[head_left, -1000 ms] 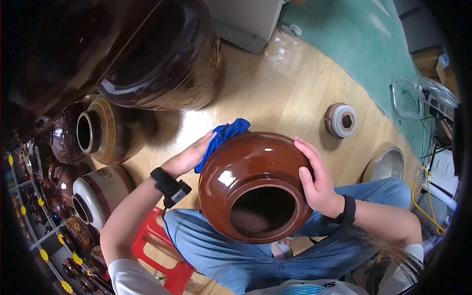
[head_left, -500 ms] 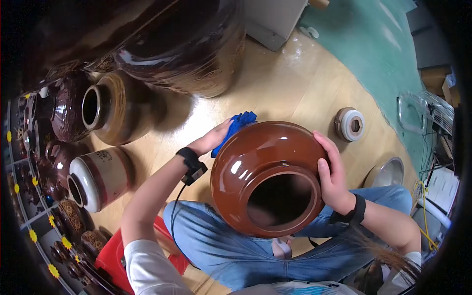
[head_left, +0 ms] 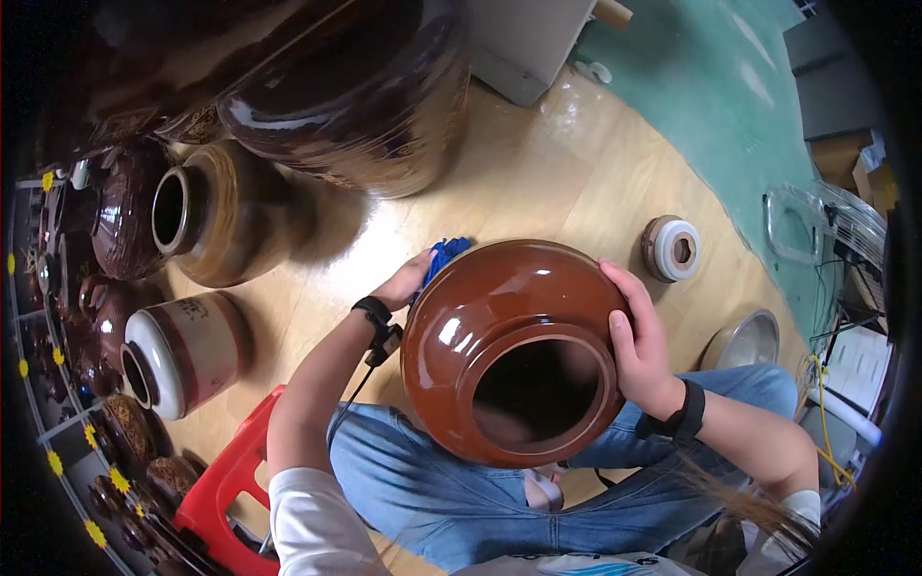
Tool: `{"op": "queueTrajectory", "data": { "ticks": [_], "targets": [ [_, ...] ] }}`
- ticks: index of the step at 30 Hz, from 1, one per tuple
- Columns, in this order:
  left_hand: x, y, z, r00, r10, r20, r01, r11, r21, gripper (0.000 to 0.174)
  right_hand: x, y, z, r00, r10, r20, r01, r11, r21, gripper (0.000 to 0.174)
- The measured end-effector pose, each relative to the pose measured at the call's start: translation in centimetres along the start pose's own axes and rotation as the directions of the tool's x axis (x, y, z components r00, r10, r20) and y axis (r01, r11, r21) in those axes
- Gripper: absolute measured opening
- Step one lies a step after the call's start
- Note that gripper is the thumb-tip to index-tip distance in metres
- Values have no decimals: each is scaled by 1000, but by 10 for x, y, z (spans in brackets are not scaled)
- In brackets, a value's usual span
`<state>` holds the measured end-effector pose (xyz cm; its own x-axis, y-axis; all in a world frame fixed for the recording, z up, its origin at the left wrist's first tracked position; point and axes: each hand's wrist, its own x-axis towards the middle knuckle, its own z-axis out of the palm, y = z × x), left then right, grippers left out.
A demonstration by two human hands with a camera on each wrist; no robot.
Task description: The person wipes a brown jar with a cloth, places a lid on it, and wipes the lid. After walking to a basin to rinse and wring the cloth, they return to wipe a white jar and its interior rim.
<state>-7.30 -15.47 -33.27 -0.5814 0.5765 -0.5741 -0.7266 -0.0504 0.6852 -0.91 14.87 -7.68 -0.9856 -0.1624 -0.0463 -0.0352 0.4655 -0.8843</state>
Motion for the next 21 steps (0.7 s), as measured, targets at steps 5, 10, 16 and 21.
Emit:
{"op": "queueTrajectory", "data": {
  "ticks": [5,10,16,21],
  "targets": [
    [-9,83,46,999,-44,27,35,959,281,41,-1,-1,0,1000,-2,-14,2,1000,9,38],
    [-15,138,76,964,-53,260,-34,948,317,40,-1,-2,-1,1000,-7,-30,7,1000,-3,37],
    [-66,199,118,975,-1,224,-108,874,474,39,-2,6,-3,999,-30,-13,29,999,-23,36],
    [-82,229,151,968,91,234,-206,819,536,44,95,7,-77,579,516,632,-662,750,-6,30]
  ]
}}
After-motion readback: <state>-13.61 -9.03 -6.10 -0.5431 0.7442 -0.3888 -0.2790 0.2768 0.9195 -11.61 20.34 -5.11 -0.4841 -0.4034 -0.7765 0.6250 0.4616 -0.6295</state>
